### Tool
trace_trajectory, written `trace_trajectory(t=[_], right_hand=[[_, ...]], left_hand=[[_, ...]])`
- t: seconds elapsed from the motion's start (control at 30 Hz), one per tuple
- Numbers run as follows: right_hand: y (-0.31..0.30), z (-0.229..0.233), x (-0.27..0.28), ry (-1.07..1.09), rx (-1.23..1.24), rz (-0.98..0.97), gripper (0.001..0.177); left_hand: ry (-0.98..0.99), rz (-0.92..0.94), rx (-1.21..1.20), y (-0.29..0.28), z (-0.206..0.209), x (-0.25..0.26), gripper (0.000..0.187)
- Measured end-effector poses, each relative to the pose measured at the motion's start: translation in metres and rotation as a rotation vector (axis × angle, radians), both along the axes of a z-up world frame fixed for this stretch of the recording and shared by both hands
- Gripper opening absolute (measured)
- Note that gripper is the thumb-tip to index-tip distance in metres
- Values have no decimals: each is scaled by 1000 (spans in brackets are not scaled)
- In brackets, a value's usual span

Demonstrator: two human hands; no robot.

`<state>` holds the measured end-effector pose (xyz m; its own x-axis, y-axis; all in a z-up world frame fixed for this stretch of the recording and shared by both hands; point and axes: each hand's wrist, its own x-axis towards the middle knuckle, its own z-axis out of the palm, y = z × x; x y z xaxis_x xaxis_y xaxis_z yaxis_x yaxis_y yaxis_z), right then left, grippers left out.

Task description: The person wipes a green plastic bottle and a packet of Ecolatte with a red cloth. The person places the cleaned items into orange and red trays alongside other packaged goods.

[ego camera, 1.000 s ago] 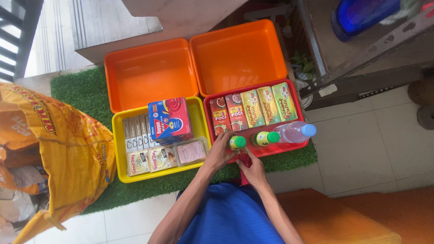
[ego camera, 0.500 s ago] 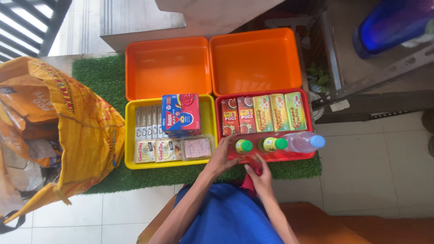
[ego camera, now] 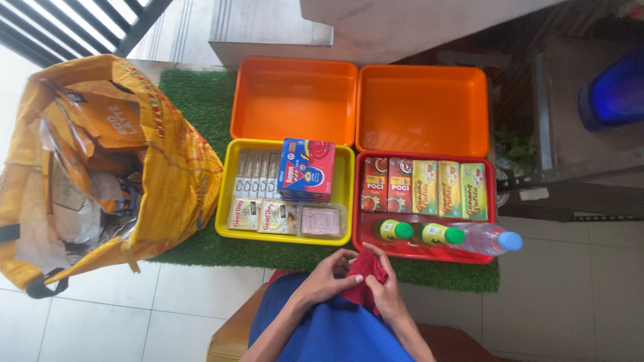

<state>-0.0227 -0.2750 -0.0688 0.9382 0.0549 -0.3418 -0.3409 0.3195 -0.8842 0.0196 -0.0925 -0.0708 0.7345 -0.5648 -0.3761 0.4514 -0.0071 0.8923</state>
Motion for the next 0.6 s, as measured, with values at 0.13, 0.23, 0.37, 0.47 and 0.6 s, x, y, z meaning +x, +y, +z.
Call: trace_trajectory(t=[0.13,0.23,0.37,0.47,0.6], right_hand=[[23,4,24,-20,-132,0,54],[44,6,44,-35,-207,20,49],[75,14,63,20,-201,8,49],[100,10,81,101,-88,-9,52],[138,-9,102,205,81,8,42]], left_hand=[[-59,104,48,27,-2,18,44],[-65,188,48,56,1,31,40],[-116,275,-3,94,0,41,36],[-149,335,-39,130,4,48,37],[-183,405,-15,183,19,56,36]])
